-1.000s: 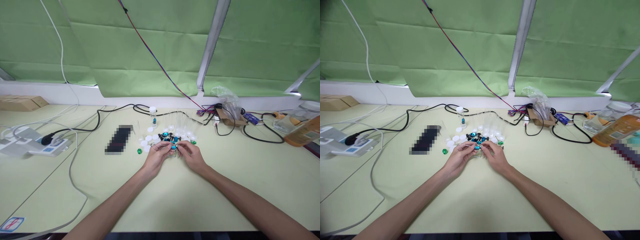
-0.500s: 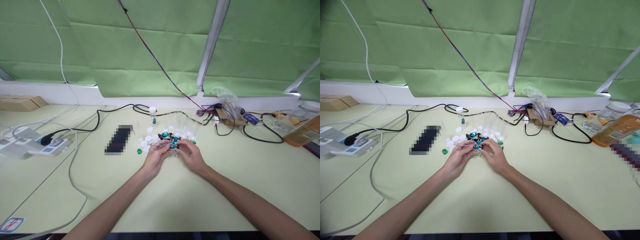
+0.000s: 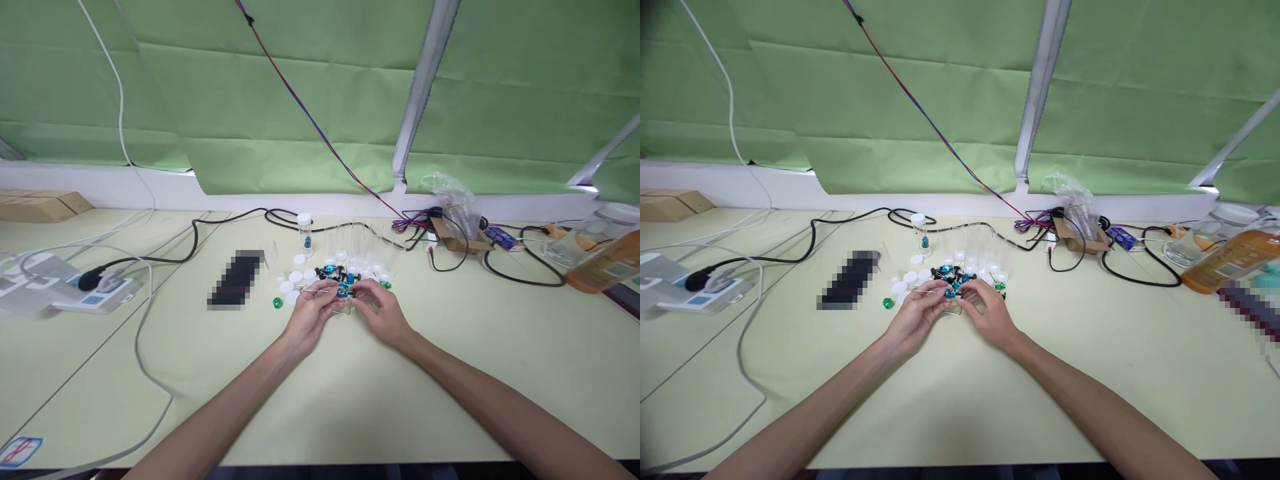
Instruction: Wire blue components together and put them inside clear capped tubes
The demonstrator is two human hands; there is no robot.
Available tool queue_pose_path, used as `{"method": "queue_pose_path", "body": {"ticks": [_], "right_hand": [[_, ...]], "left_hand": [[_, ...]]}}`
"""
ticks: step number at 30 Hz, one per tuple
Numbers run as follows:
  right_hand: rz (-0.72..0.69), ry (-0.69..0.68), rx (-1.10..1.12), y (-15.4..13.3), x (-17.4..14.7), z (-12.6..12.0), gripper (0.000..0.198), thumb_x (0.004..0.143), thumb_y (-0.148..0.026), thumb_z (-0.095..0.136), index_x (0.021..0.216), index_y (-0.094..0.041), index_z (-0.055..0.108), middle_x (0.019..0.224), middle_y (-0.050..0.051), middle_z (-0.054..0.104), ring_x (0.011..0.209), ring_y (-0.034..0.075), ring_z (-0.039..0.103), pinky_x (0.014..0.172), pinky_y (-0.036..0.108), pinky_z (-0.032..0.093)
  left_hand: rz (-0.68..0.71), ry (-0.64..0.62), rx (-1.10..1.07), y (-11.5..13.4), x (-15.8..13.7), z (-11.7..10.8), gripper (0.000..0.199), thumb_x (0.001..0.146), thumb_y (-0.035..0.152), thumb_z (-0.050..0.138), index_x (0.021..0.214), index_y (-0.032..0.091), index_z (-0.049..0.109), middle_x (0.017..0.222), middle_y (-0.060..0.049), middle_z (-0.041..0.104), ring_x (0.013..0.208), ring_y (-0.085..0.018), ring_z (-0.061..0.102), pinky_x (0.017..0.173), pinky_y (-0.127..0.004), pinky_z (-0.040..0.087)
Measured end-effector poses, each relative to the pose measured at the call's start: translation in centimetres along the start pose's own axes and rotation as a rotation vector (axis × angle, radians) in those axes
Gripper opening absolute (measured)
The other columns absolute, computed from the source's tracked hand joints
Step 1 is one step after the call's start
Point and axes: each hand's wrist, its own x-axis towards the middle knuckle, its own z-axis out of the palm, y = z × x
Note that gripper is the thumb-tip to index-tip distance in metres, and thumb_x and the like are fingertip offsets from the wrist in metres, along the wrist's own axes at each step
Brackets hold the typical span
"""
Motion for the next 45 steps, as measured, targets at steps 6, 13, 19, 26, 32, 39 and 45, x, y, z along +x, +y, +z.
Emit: {"method": "queue_pose_path", "body": {"ticks": [6,13,19,26,32,39,45], "right_hand": [[-0.052,-0.003,-0.016,-0.16,0.07,-0.11,0.018,0.091,-0.028,0.058,0.108,-0.025,0.062,0.106,0.008,0.061,0.093,0.020,0.062,0.080,0.035,0.056],[-0.029,0.007,-0.035,0.13,0.04,0.05,0.017,0.091,-0.030,0.058,0.107,-0.023,0.062,0.101,0.006,0.065,0.089,0.020,0.064,0.081,0.035,0.055],[0.041,-0.022,-0.007,0.38,-0.04,0.10,0.019,0.093,-0.033,0.055,0.106,-0.022,0.062,0.097,0.006,0.068,0.082,0.018,0.065,0.078,0.034,0.055],[-0.013,-0.014,-0.018,-0.23,0.00,-0.09,0.020,0.090,-0.032,0.059,0.108,-0.024,0.061,0.104,0.007,0.063,0.089,0.020,0.064,0.080,0.035,0.056],[-0.046,-0.009,-0.031,-0.15,0.05,-0.10,0.018,0.091,-0.030,0.059,0.108,-0.024,0.062,0.105,0.008,0.062,0.090,0.020,0.063,0.079,0.035,0.056],[0.000,0.003,-0.018,0.48,-0.07,0.10,0.018,0.091,-0.030,0.058,0.107,-0.023,0.061,0.100,0.006,0.067,0.088,0.019,0.064,0.081,0.035,0.054],[0.050,-0.020,0.006,0.53,-0.12,0.09,0.018,0.094,-0.032,0.054,0.108,-0.022,0.061,0.094,0.005,0.068,0.081,0.018,0.065,0.077,0.033,0.054]], "left_hand": [[-0.009,0.018,-0.014,-0.01,0.00,0.13,0.020,0.068,0.012,0.077,0.086,0.012,0.068,0.078,-0.005,0.070,0.066,-0.011,0.066,0.073,-0.024,0.054],[-0.022,0.024,-0.014,0.11,-0.18,0.18,0.021,0.067,0.012,0.078,0.085,0.012,0.067,0.077,-0.004,0.069,0.065,-0.011,0.065,0.071,-0.025,0.054],[-0.020,0.019,-0.012,0.00,-0.24,0.24,0.020,0.066,0.012,0.078,0.082,0.013,0.067,0.078,-0.004,0.070,0.065,-0.011,0.065,0.070,-0.024,0.054],[-0.016,0.032,-0.021,0.06,-0.18,0.31,0.021,0.066,0.012,0.078,0.083,0.013,0.067,0.075,-0.004,0.069,0.065,-0.012,0.065,0.071,-0.025,0.054],[-0.014,0.019,-0.018,-0.08,-0.06,0.19,0.020,0.066,0.012,0.078,0.083,0.013,0.067,0.077,-0.004,0.069,0.065,-0.011,0.065,0.070,-0.024,0.054],[-0.010,0.000,-0.001,0.00,-0.20,0.22,0.020,0.066,0.013,0.079,0.083,0.013,0.067,0.078,-0.004,0.069,0.065,-0.011,0.065,0.068,-0.023,0.054],[0.003,-0.015,0.022,-0.06,-0.26,0.22,0.021,0.066,0.014,0.079,0.084,0.013,0.068,0.080,-0.004,0.069,0.066,-0.012,0.065,0.067,-0.023,0.054]]}}
